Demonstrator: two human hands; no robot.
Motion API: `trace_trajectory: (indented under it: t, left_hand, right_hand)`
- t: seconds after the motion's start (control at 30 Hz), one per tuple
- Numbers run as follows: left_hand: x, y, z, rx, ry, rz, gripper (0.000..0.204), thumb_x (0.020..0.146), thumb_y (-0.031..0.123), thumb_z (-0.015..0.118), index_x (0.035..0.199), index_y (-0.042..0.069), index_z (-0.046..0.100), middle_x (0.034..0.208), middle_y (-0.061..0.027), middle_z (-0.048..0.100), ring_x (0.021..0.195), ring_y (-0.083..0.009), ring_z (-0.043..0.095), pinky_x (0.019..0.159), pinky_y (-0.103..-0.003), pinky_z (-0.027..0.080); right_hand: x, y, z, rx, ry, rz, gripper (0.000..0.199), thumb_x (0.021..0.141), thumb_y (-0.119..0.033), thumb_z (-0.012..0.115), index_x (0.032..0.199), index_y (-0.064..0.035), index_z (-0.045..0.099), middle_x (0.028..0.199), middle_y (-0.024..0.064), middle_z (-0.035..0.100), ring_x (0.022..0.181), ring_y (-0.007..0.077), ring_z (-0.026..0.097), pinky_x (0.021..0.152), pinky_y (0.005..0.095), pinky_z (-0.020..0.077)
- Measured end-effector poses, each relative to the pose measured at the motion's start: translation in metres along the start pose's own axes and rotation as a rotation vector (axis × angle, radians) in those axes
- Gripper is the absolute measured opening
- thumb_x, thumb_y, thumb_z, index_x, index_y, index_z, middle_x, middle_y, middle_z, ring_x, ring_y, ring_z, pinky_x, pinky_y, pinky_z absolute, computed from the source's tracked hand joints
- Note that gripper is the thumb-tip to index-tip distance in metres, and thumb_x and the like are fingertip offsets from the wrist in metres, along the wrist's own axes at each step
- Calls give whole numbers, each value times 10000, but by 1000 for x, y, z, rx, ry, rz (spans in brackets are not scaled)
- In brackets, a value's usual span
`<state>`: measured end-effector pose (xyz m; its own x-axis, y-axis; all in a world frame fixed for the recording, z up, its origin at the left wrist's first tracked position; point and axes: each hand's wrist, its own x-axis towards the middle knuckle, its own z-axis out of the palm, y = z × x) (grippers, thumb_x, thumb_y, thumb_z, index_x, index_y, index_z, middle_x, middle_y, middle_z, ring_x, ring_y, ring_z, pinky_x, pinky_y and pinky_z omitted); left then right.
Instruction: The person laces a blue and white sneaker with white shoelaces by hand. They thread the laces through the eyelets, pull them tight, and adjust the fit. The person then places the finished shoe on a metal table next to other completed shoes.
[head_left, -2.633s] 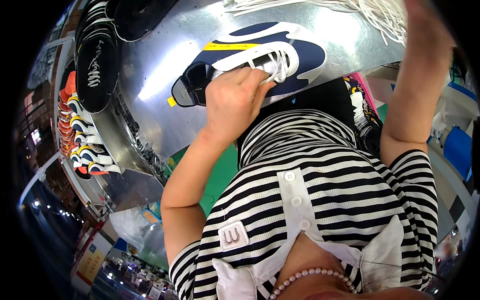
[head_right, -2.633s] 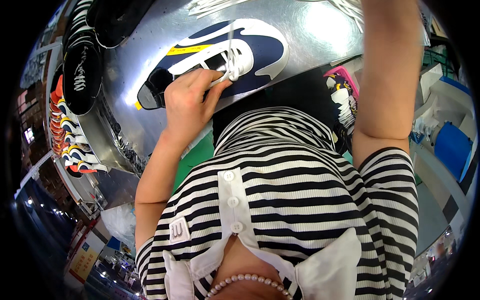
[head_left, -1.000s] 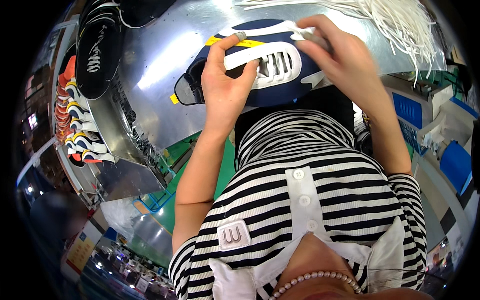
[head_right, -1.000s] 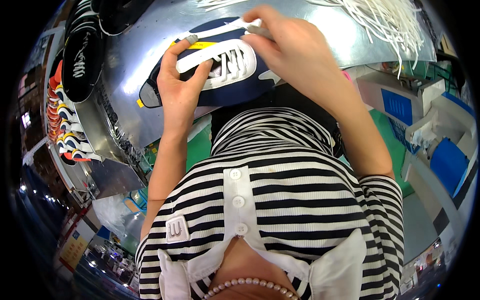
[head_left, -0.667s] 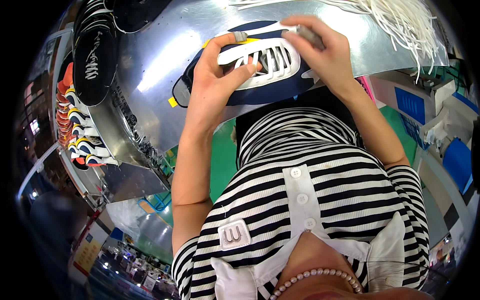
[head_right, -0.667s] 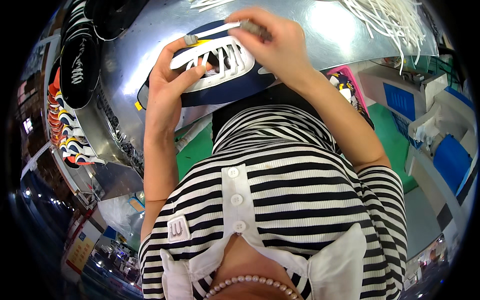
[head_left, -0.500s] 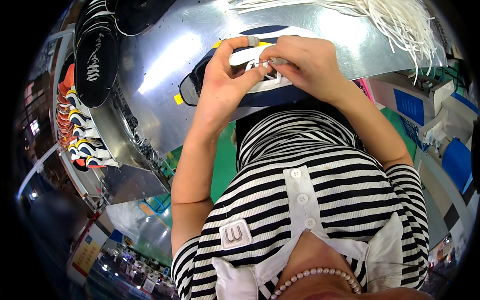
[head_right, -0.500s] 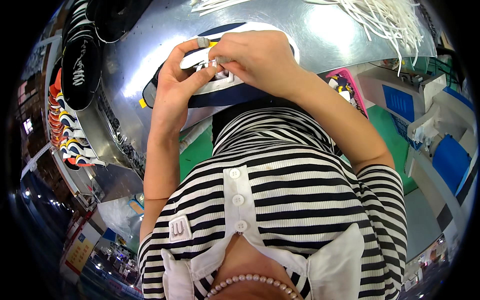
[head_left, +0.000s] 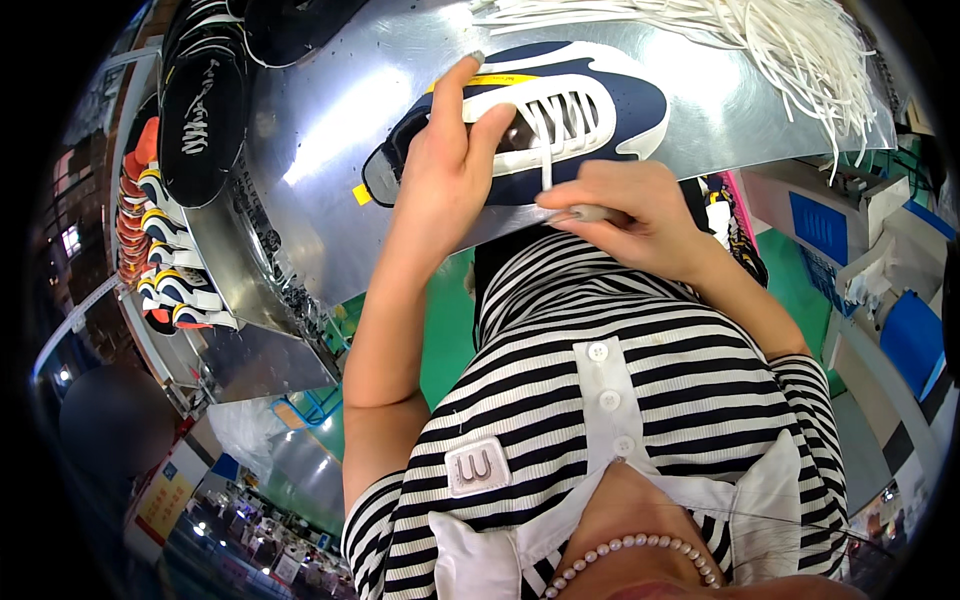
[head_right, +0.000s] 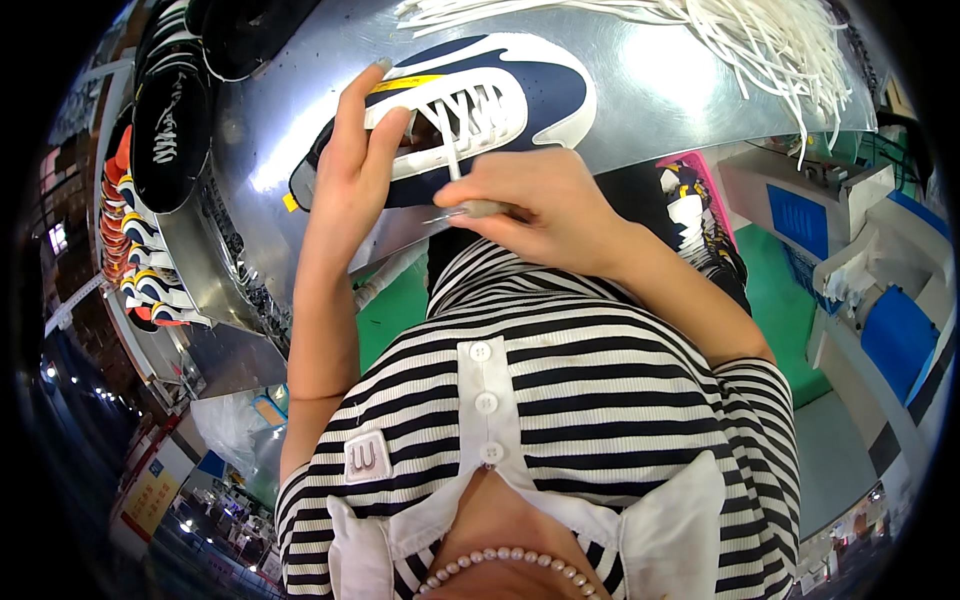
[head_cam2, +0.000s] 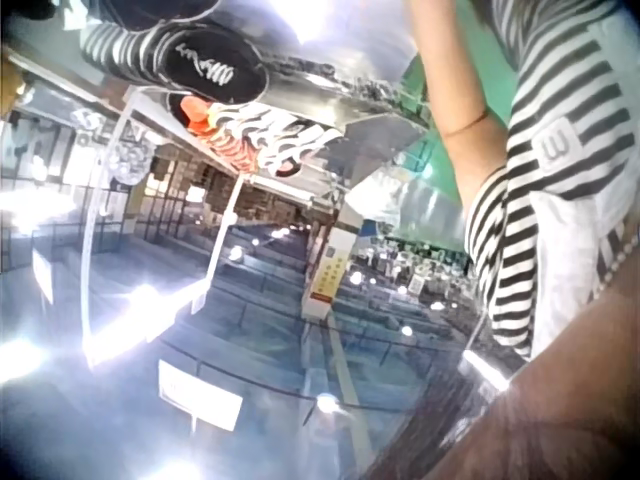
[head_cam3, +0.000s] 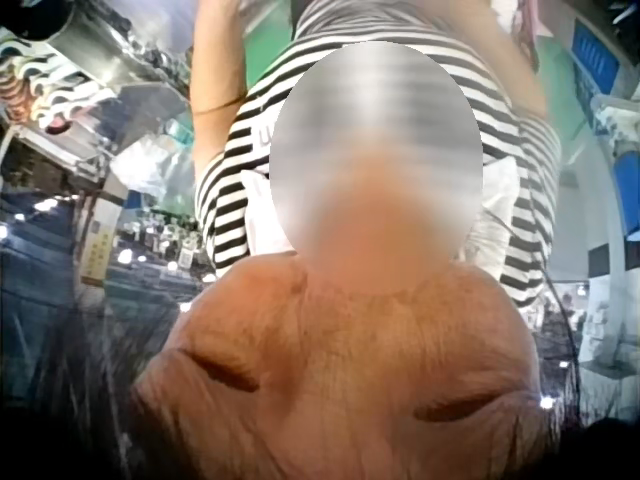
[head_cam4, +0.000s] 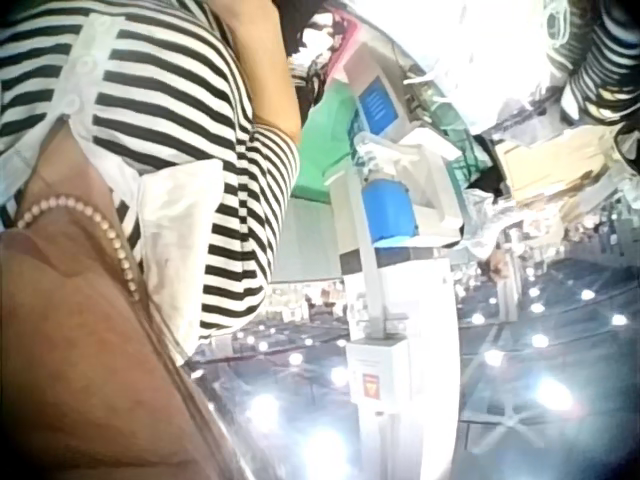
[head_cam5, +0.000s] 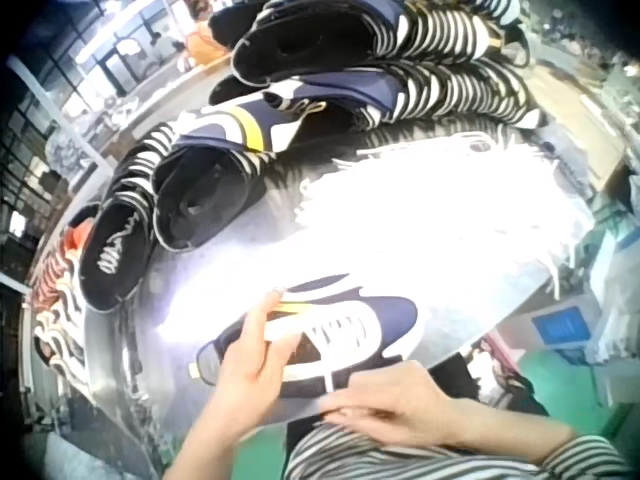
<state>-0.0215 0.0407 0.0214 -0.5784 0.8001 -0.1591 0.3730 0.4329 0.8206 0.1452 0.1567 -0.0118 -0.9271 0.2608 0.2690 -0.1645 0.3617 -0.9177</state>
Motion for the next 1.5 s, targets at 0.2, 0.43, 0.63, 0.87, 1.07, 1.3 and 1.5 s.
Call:
trace_trajectory:
  t: [0.2,0.43,0.63,0.87,1.07,1.3,1.5]
  left_hand:
    - [-49,-4,-6,216,92,218,380,852,102,715,1185,36,546,902,-183,663,816,-351,658,696,-379,508]
    - [-42,-2,8,226,98,199,161,874,88,667,1014,39,604,832,-163,651,707,-344,636,615,-404,484]
    - [-38,1,7,230,16,144,235,885,246,678,1004,52,622,797,-153,667,675,-330,643,608,-429,483]
    - [-33,-4,18,361,115,101,265,862,304,720,969,75,642,691,-99,658,556,-244,609,537,-350,446]
    - [-32,-3,19,421,135,154,252,875,308,696,987,99,610,542,-92,593,518,-298,617,489,-395,449]
    - [-27,-14,20,399,103,381,238,846,177,740,1018,52,631,731,-127,653,577,-287,610,533,-369,463]
    - [-31,-18,26,497,143,500,246,827,121,741,1044,56,645,706,-115,635,599,-272,608,544,-369,461]
  right_hand:
    - [-16,-5,-11,133,170,652,207,860,-190,738,978,-21,727,800,43,709,732,70,634,666,217,495]
    - [5,-3,14,372,255,597,181,858,-199,740,892,-24,704,714,-42,631,632,20,515,558,188,403]
    - [24,8,15,345,335,477,159,870,-181,726,886,-28,688,716,-49,607,625,10,484,534,190,377]
    - [14,4,15,222,292,428,209,920,-191,670,1006,-19,590,740,6,628,630,59,519,570,218,408]
    - [-9,-9,2,42,124,436,179,975,-162,584,992,-3,501,767,103,665,676,195,663,627,299,501]
    - [1,-1,2,-16,78,515,174,950,-162,597,946,-4,525,694,101,659,647,236,671,607,334,504]
    - [17,2,10,-58,31,572,177,949,-190,591,929,-18,556,670,102,644,617,237,649,593,344,489]
